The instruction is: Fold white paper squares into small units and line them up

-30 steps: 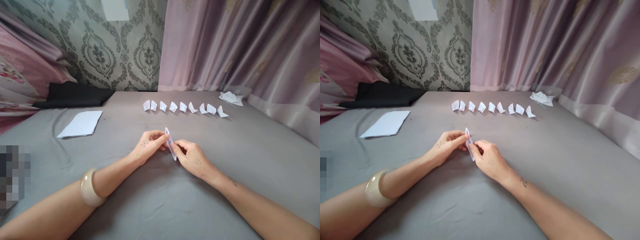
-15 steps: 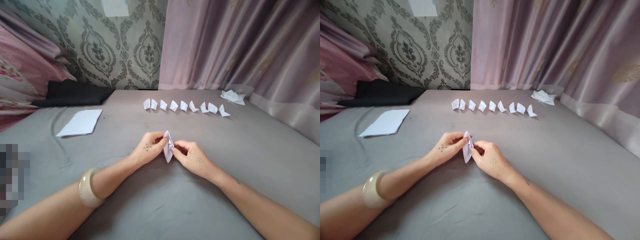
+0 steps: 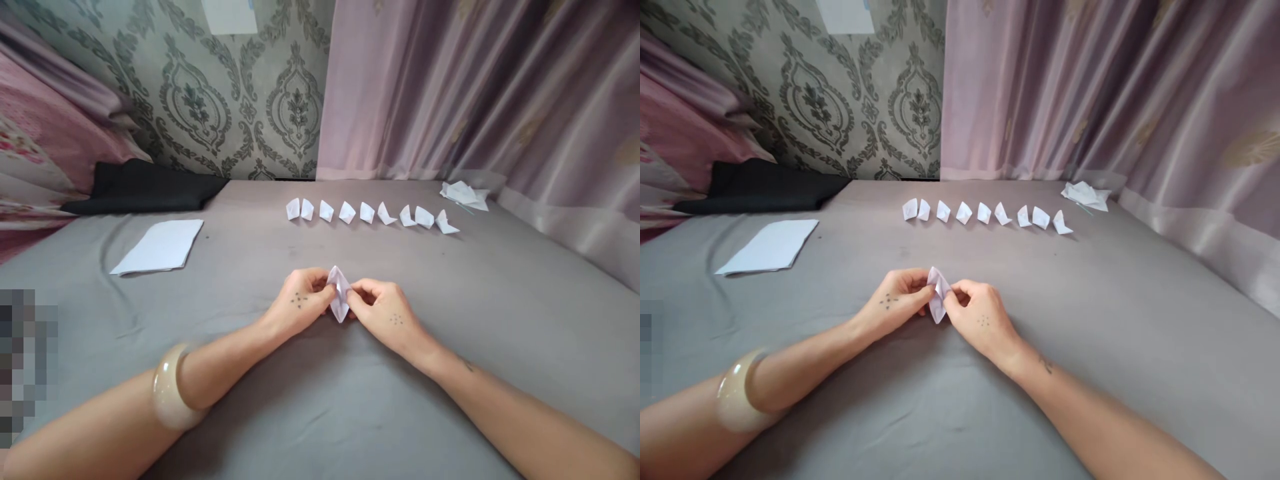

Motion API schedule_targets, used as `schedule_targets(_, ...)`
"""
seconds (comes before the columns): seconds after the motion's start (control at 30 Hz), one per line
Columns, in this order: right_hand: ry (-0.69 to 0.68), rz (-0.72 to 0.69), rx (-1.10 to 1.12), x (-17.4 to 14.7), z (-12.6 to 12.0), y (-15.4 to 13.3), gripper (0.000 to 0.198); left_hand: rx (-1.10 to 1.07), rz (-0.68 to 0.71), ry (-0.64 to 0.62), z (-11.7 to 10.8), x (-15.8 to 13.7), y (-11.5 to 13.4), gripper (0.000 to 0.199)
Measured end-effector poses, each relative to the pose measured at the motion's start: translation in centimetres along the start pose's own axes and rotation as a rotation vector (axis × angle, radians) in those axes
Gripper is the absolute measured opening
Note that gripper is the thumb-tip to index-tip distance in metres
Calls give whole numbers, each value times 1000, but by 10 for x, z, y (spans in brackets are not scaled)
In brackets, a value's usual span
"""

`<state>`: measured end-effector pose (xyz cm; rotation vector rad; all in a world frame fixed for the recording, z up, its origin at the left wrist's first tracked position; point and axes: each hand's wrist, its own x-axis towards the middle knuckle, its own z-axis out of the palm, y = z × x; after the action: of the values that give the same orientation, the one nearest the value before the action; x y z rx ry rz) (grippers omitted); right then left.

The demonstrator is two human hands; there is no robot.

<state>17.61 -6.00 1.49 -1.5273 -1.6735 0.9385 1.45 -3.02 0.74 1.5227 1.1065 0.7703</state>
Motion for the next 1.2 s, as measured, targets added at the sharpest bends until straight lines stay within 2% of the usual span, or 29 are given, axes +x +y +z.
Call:
schedule_targets(0.2, 32, 0, -62, 0, 4, -4, 22, 18, -105, 37, 1, -1, 9, 22)
schedule_targets(0.37, 42, -14, -53, 2, 4, 0, 31, 72, -91, 48, 2, -2, 9, 32)
schedule_targets(0.53, 47, -32, -10, 3, 6, 5, 31, 194, 5, 74, 3, -2, 1, 39)
schedule_targets(0.73, 56, -28, -51, 4, 7, 1, 35, 375, 121, 166, 7, -7, 8, 37)
schedule_targets(1.0, -85, 16, -6, 4, -2, -3, 26, 637, 397, 175, 6, -10, 1, 35)
schedule_targets(1.07, -106, 8, 13, 5, -4, -3, 26, 585, 375, 171, 6, -9, 3, 33)
schedule_targets(1.2, -7, -28, 66, 9, -3, -2, 18, 279, 129, 128, 3, -5, 9, 27)
